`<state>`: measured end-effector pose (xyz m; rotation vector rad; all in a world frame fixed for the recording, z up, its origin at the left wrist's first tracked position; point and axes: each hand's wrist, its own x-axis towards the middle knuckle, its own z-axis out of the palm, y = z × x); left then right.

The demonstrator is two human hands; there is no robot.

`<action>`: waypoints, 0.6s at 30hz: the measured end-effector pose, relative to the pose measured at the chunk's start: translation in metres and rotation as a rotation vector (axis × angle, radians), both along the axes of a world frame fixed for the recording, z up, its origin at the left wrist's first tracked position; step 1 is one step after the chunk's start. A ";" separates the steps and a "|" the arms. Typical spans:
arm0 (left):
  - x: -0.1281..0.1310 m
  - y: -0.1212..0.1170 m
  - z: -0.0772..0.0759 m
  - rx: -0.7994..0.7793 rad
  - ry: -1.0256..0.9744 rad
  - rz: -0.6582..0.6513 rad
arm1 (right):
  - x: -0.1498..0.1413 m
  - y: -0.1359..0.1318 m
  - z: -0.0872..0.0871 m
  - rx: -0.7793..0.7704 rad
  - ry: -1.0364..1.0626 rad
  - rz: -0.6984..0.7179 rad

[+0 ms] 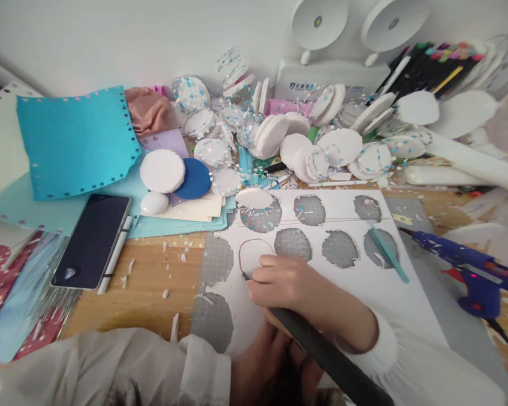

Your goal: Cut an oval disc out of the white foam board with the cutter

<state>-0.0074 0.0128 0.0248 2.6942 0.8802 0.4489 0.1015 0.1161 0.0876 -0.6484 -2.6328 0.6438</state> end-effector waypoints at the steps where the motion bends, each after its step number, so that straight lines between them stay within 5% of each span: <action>1: -0.002 0.000 0.003 0.051 0.009 0.014 | 0.002 -0.001 0.000 -0.032 0.023 -0.012; 11: -0.012 0.003 0.017 0.342 0.118 0.043 | 0.011 -0.009 0.009 -0.313 0.345 -0.656; 14: -0.010 0.001 0.008 0.335 0.061 0.044 | -0.007 -0.012 0.004 -0.425 0.306 -0.716; 18: -0.008 -0.002 -0.001 0.275 -0.032 0.085 | -0.027 -0.017 -0.006 -0.342 0.331 -0.720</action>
